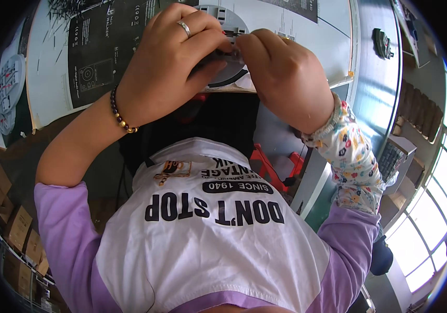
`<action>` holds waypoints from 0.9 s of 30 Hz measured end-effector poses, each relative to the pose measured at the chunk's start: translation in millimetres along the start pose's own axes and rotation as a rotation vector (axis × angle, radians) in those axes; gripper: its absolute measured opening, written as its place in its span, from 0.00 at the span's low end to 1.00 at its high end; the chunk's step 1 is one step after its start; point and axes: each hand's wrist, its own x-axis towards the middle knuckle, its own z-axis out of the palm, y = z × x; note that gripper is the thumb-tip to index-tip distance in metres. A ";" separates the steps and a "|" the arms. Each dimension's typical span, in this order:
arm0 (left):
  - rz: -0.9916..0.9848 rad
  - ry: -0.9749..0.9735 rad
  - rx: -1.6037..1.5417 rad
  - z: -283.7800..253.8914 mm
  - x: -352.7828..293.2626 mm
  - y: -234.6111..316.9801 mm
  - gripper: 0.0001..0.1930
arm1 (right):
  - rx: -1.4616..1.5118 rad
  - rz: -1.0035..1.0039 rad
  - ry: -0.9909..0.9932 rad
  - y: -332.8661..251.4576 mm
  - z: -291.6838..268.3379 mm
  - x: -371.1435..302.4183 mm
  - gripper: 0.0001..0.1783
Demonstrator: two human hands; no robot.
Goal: Assembling small plastic circular parts at a workstation in a factory.
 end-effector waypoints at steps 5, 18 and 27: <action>-0.013 0.013 0.000 5.7 -4.9 -1.7 0.10 | -0.062 0.037 -0.093 -6.2 -1.4 -6.2 0.14; -0.058 -0.022 0.014 7.8 -11.4 0.2 0.17 | 0.235 0.033 0.189 5.0 0.2 -22.6 0.09; 0.021 -0.153 0.091 2.4 -28.7 2.9 0.29 | 0.933 0.414 0.766 -12.9 -3.2 11.9 0.04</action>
